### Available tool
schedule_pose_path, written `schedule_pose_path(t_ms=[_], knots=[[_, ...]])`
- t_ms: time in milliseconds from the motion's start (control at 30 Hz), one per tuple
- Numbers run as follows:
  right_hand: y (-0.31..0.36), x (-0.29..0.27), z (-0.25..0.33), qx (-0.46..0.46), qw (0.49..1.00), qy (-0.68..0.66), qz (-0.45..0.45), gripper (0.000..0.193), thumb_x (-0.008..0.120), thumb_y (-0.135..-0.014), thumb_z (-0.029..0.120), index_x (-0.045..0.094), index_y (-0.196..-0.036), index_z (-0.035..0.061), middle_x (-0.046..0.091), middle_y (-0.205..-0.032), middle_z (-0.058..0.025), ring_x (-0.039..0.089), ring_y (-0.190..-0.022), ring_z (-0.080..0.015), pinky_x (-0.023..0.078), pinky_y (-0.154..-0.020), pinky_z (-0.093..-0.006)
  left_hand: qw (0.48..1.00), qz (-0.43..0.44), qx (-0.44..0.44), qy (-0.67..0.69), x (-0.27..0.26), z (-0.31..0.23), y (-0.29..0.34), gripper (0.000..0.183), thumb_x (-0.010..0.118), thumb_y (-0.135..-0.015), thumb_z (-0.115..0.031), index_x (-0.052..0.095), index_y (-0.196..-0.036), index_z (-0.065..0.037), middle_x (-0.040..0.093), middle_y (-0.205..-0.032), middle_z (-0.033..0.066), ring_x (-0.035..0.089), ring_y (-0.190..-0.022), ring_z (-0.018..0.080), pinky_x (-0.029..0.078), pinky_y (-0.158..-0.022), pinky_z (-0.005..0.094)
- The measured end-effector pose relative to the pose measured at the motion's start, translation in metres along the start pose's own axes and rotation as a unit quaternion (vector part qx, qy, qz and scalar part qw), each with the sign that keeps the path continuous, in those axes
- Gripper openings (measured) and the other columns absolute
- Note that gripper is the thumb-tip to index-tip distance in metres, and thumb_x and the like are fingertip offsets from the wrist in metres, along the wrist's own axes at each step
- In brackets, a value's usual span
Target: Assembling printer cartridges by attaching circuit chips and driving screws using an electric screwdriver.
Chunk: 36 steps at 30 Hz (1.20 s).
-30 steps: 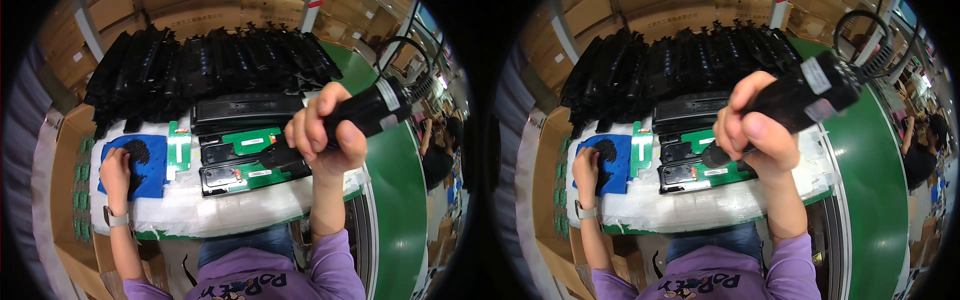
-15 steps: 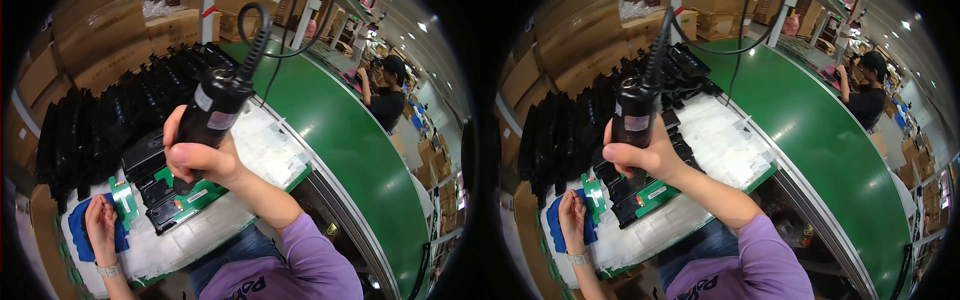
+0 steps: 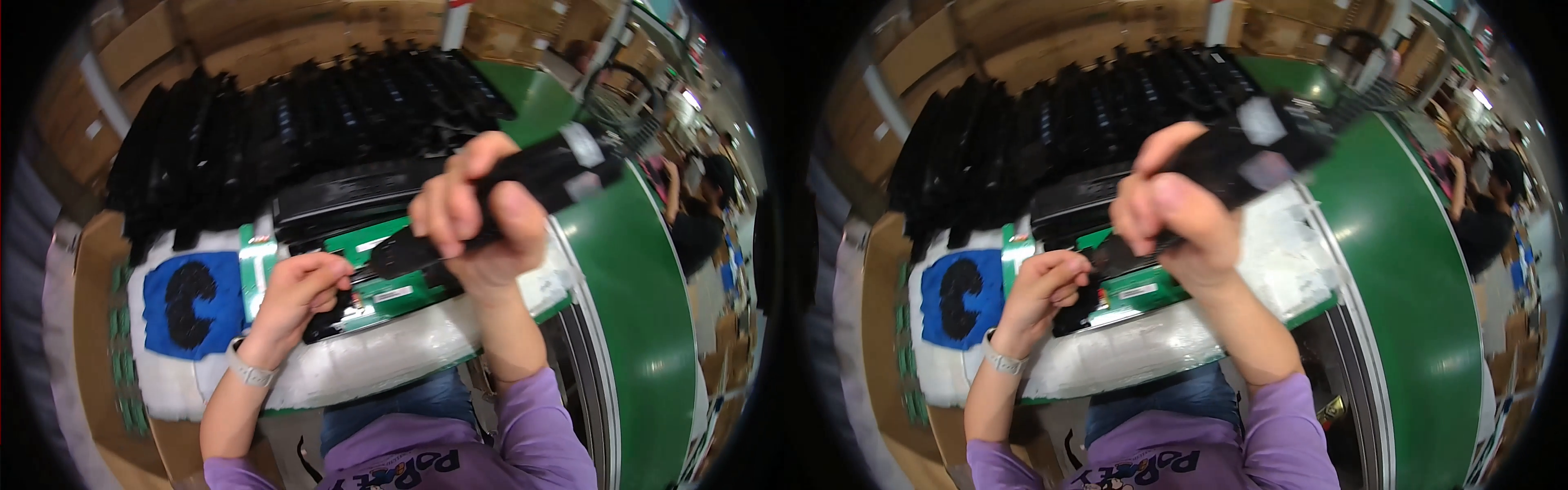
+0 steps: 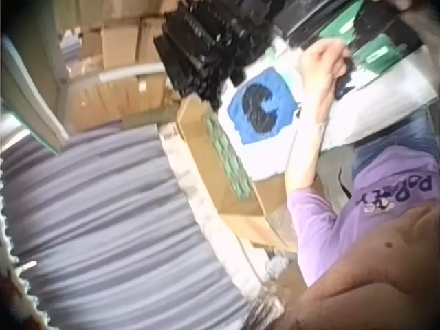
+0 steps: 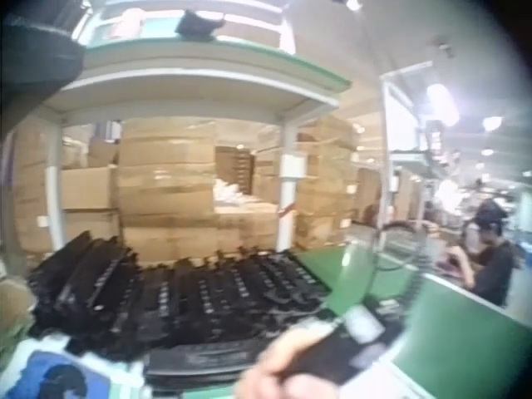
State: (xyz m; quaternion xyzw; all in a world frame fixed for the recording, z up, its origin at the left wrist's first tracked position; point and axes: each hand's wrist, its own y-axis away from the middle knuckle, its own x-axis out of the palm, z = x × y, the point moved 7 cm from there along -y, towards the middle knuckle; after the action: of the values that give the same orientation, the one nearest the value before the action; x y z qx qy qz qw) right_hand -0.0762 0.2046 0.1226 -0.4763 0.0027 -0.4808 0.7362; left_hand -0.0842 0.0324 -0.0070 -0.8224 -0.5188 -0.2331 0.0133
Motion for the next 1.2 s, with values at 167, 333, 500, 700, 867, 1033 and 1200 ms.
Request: schedule_pose_path(t_ms=[167,333,500,700,867,1033,1200], knots=[[-0.002,0.003,0.001,-0.024,0.999,-0.039,0.018,0.033,0.053,-0.088,0.033,0.048,-0.103,0.0043,0.049,-0.063,-0.0024,0.046,-0.047,-0.0135,0.044,-0.061,-0.0334,0.997,0.010,-0.016,0.072,0.000,0.006,0.009,0.014,0.052,-0.091,-0.005,0.060,-0.095,0.005,0.060,-0.077,0.0052,0.037,-0.052,0.0021,0.031,-0.049,0.0179],[0.000,0.005,-0.006,-0.025,0.999,-0.034,0.010,0.032,0.053,-0.088,0.033,0.049,-0.102,0.0048,0.048,-0.062,-0.0021,0.045,-0.046,-0.0133,0.044,-0.060,-0.0330,0.995,0.015,-0.024,0.097,0.001,0.008,0.014,0.017,0.051,-0.093,-0.010,0.060,-0.095,0.004,0.060,-0.077,0.0050,0.037,-0.053,0.0024,0.032,-0.049,0.0185],[0.002,0.007,-0.009,-0.013,1.000,-0.020,0.010,0.032,0.053,-0.087,0.033,0.048,-0.102,0.0048,0.048,-0.062,-0.0019,0.045,-0.046,-0.0132,0.044,-0.059,-0.0331,0.996,0.024,-0.015,0.082,0.003,0.010,0.015,0.020,0.052,-0.095,-0.015,0.060,-0.096,0.003,0.061,-0.077,0.0049,0.037,-0.053,0.0029,0.032,-0.050,0.0183],[0.004,0.007,-0.013,-0.006,1.000,-0.014,0.001,0.032,0.053,-0.087,0.033,0.048,-0.101,0.0049,0.047,-0.061,-0.0016,0.045,-0.046,-0.0131,0.043,-0.059,-0.0328,0.999,0.031,0.022,0.023,-0.002,0.007,0.014,0.018,0.054,-0.093,-0.013,0.060,-0.098,0.004,0.062,-0.080,0.0056,0.038,-0.055,0.0035,0.033,-0.052,0.0176],[0.004,0.001,-0.013,-0.016,0.999,-0.030,-0.018,0.030,0.050,-0.088,0.031,0.049,-0.101,0.0038,0.047,-0.061,-0.0014,0.044,-0.045,-0.0126,0.043,-0.058,-0.0329,0.999,0.022,0.009,0.046,-0.002,0.007,0.015,0.021,0.054,-0.094,-0.015,0.060,-0.101,0.004,0.063,-0.084,0.0067,0.042,-0.059,0.0053,0.036,-0.055,0.0181],[-0.001,-0.011,-0.021,0.151,0.985,0.066,-0.060,0.023,0.050,-0.085,0.022,0.049,-0.096,0.0016,0.044,-0.057,-0.0030,0.041,-0.041,-0.0128,0.041,-0.048,-0.0303,0.992,-0.055,0.085,0.068,-0.024,0.001,0.011,0.022,0.042,-0.095,-0.010,0.054,-0.107,0.005,0.063,-0.099,0.0137,0.058,-0.081,0.0143,0.046,-0.072,0.0233],[0.001,-0.007,-0.036,0.184,0.963,0.189,-0.061,0.022,0.059,-0.078,0.013,0.048,-0.089,-0.0024,0.045,-0.053,-0.0062,0.041,-0.039,-0.0136,0.035,-0.038,-0.0249,0.989,-0.112,0.066,0.068,-0.026,0.000,0.010,0.022,0.037,-0.094,-0.003,0.051,-0.109,0.006,0.062,-0.103,0.0184,0.063,-0.090,0.0213,0.051,-0.078,0.0276]])
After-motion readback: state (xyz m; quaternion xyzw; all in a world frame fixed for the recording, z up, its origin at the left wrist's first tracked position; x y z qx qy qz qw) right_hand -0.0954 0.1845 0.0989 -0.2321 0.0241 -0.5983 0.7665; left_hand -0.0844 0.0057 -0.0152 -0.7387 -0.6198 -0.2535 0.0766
